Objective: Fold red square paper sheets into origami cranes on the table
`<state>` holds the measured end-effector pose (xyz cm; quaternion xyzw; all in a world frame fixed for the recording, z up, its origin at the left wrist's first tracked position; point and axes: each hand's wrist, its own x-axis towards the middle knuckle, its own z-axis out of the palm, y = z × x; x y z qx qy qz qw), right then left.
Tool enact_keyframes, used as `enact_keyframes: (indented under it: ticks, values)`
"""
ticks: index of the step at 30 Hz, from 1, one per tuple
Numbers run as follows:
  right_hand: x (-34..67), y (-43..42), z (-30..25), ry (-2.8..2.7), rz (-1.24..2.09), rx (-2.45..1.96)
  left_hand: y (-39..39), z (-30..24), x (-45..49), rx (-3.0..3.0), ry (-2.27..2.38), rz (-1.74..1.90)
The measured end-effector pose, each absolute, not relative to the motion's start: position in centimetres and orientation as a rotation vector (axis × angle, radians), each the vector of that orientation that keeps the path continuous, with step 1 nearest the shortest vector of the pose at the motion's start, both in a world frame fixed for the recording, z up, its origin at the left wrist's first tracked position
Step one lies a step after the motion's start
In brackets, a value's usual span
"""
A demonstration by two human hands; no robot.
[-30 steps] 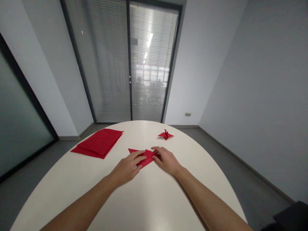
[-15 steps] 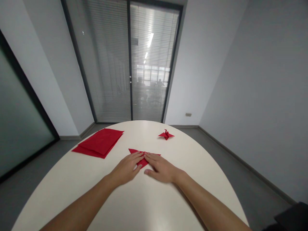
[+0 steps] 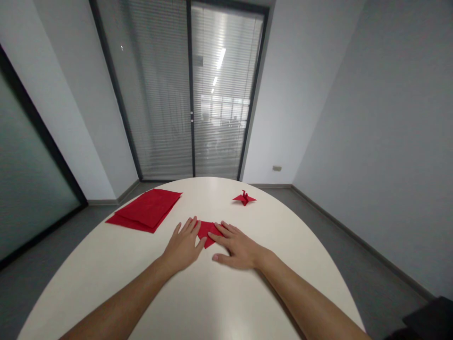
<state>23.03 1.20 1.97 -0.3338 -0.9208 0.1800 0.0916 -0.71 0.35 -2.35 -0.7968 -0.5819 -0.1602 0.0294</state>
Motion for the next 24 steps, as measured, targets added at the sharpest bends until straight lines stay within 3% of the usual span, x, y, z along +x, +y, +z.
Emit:
enact_keyframes:
  ticks: [6, 11, 24]
  values:
    - [22.9, 1.1, 2.0, -2.729, 0.5, -1.013, 0.7, -2.5, -0.9, -2.273, -1.918, -0.605]
    - [22.8, 1.1, 1.9, -2.715, 0.333, -1.009, 0.3, -1.1, -0.7, -2.502, -1.524, -0.9]
    - [22.6, 1.0, 3.4, -2.662, 0.134, -0.924, 0.2, -0.7, -0.7, -2.661, -1.473, -0.928]
